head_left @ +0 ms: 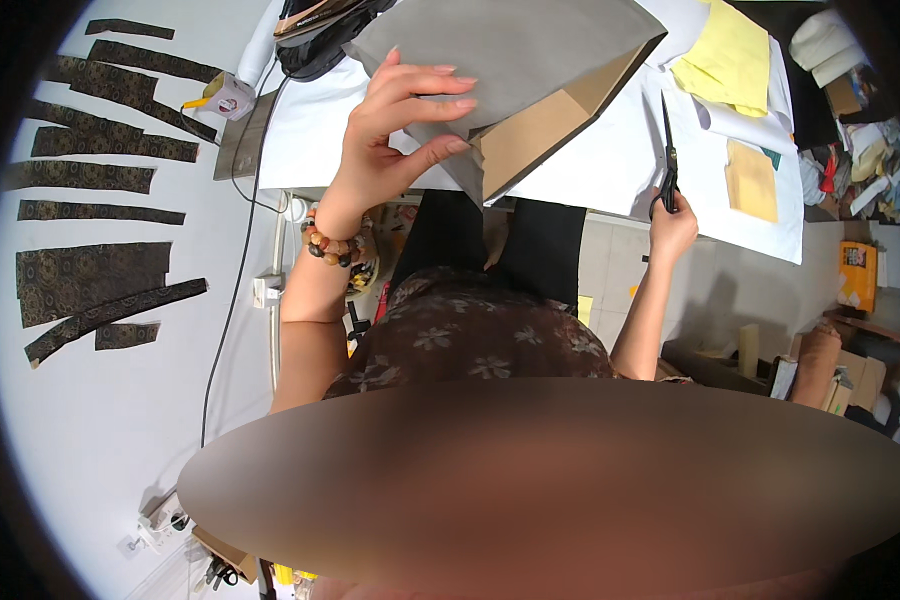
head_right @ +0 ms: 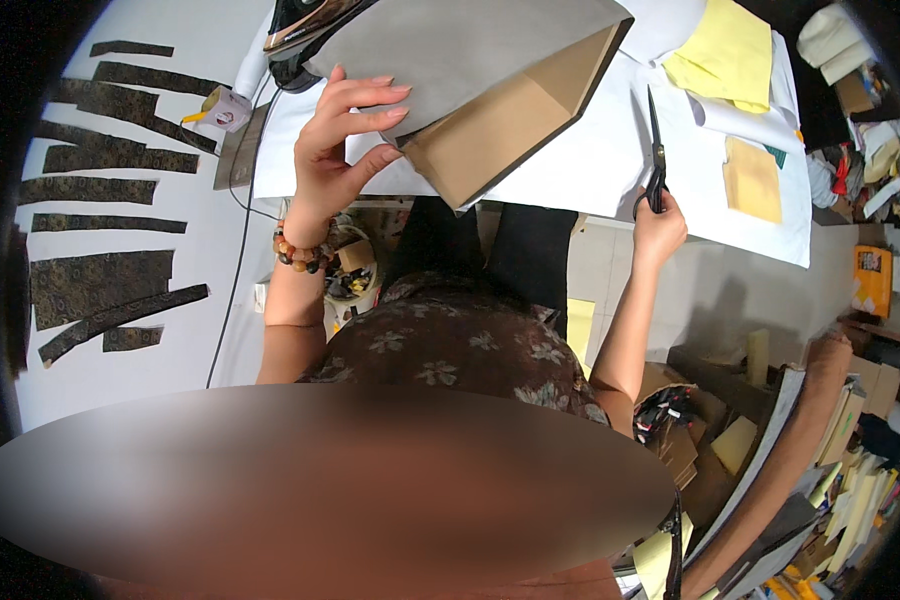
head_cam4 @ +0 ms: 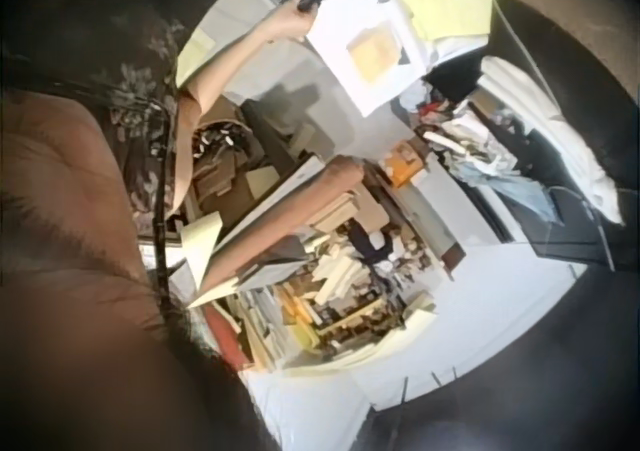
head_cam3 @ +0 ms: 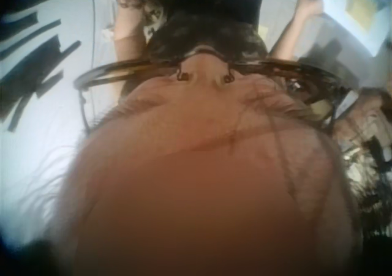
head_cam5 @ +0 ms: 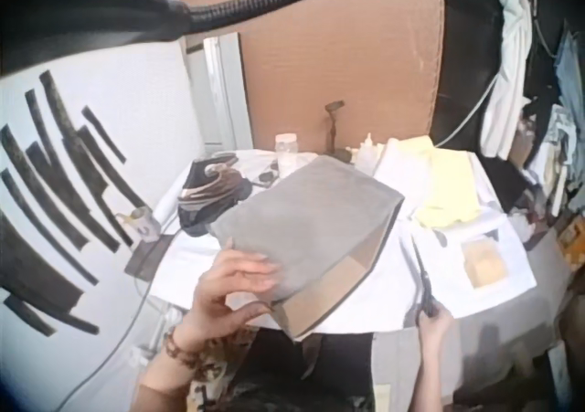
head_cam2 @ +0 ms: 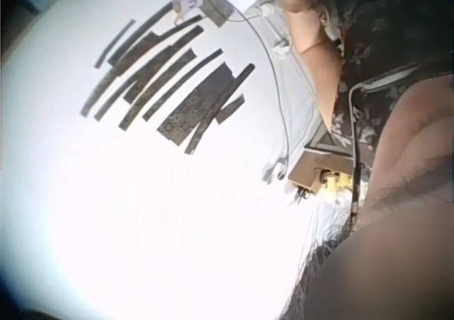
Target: The person cuts and folds a piece of gray paper into a box shape using scissors and an iron. They repeatedly trim edges, fold flaps, and press seams with the iron to form a structured paper box.
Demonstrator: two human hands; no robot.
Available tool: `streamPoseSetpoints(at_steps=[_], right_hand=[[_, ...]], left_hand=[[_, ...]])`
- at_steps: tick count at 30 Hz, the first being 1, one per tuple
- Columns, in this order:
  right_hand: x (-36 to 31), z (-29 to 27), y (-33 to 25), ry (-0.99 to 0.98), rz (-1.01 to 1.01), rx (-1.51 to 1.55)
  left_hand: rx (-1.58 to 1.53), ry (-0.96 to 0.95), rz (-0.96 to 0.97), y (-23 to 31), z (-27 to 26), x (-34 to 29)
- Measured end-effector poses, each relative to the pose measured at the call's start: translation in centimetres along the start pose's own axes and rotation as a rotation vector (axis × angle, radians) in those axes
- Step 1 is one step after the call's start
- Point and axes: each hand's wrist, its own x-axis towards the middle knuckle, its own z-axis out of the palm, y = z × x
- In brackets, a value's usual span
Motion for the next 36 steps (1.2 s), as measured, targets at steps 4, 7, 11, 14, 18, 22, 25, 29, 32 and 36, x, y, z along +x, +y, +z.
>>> streamPoseSetpoints(at_steps=[4, 7, 11, 14, 18, 22, 25, 29, 32, 36], right_hand=[[2.0, 0.7, -0.1, -0.025, -0.121, -0.187], [4.1, 1.7, 0.3, -0.058, -0.183, -0.224], [6.4, 2.1, -0.1, -0.183, -0.287, -0.335], [5.3, 0.9, -3.0, -0.192, -0.35, -0.485], [-0.1, -1.9, -11.3, 0.002, -0.625, 0.211], [-7.4, -3.6, -20.1, -0.397, -0.846, 0.949], [-8.2, -3.7, -23.8, -0.311, -0.916, 1.033], [-7.1, -1.5, -23.4, -0.275, -0.935, 0.984], [-6.3, 1.1, -19.5, -0.301, -0.679, 1.016], [-1.5, 3.7, -11.4, -0.077, -0.435, 0.621]], left_hand=[[0.025, 0.011, -0.037, 0.1, 0.0, 0.1], [0.046, 0.041, -0.039, 0.1, 0.3, 0.1], [0.091, 0.117, -0.02, -0.4, 1.1, -0.4], [0.068, 0.159, 0.0, -1.1, 1.5, -0.8], [0.066, 0.129, -0.002, -1.9, 1.5, -0.9], [0.125, 0.092, 0.016, -2.1, 1.2, -0.8], [0.172, 0.056, 0.026, -2.2, 0.8, -1.0], [0.181, 0.059, 0.026, -2.6, 0.4, -1.6], [0.184, 0.085, 0.078, -3.1, 0.5, -1.9], [0.158, 0.182, 0.112, -3.0, 1.7, -3.1]])
